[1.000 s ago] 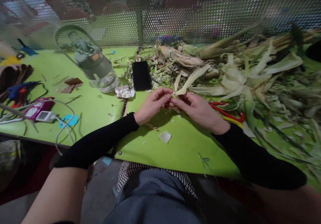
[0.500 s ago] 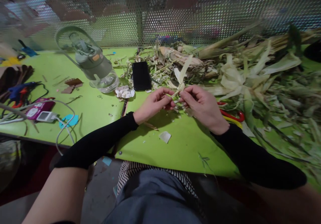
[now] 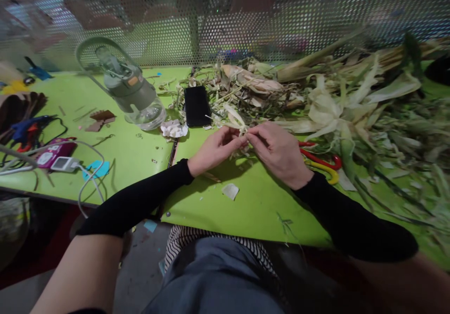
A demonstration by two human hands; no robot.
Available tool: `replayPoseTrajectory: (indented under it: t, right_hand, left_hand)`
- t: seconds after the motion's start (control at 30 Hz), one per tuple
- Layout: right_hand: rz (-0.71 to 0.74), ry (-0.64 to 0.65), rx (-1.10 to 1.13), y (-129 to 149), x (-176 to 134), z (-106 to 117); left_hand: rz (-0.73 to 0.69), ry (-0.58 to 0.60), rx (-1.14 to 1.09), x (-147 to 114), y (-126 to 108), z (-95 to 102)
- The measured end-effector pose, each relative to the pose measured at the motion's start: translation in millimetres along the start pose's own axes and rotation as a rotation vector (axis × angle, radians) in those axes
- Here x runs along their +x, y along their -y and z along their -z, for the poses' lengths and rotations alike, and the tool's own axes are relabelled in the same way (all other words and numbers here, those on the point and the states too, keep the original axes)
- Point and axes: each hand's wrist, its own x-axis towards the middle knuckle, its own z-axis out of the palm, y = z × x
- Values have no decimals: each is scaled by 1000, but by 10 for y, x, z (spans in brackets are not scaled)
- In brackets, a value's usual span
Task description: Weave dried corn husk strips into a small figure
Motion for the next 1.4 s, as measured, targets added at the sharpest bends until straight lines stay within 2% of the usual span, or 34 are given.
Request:
replayPoseTrajectory:
  t: [0.13, 0.3, 0.37, 0.5, 0.63, 0.73, 0.83, 1.03, 1.13, 1.23, 1.33, 1.4]
  right_hand:
    - [-58, 37, 29, 14, 4, 1]
    - [-330, 114, 293, 30, 30, 11]
    - [-393, 112, 395, 29, 36, 19]
    - [-396, 92, 369, 41, 39, 42]
    - [-356, 79, 310, 64, 41, 48]
    - [-341, 68, 317, 59, 31, 26]
    - [-372, 1, 330, 35, 17, -14]
    - [-408, -110, 465, 14, 23, -65]
    - [-391, -88, 368, 34, 16, -51]
    - [-401, -2, 318, 62, -2, -35]
    - [-455, 57, 470, 78, -10, -42]
    - [-513, -1, 594, 76, -6, -59]
  left_hand:
    - [33, -24, -125, 29, -12, 4]
    - [52, 21, -110, 24, -57, -10]
    - [65, 46, -78, 16, -65, -23]
    - [50, 65, 11, 0, -66, -39]
    - [-31, 22, 49, -13, -79, -26]
    - [-89, 34, 129, -10, -81, -1]
    - [-119, -1, 199, -10, -78, 18]
    - [-139, -82, 184, -24, -65, -14]
    - [-91, -39, 177, -23, -45, -36]
    - [-94, 15, 184, -19, -26, -47]
    - [-159, 61, 223, -21, -33, -46]
    - [-180, 84, 245, -26, -63, -36]
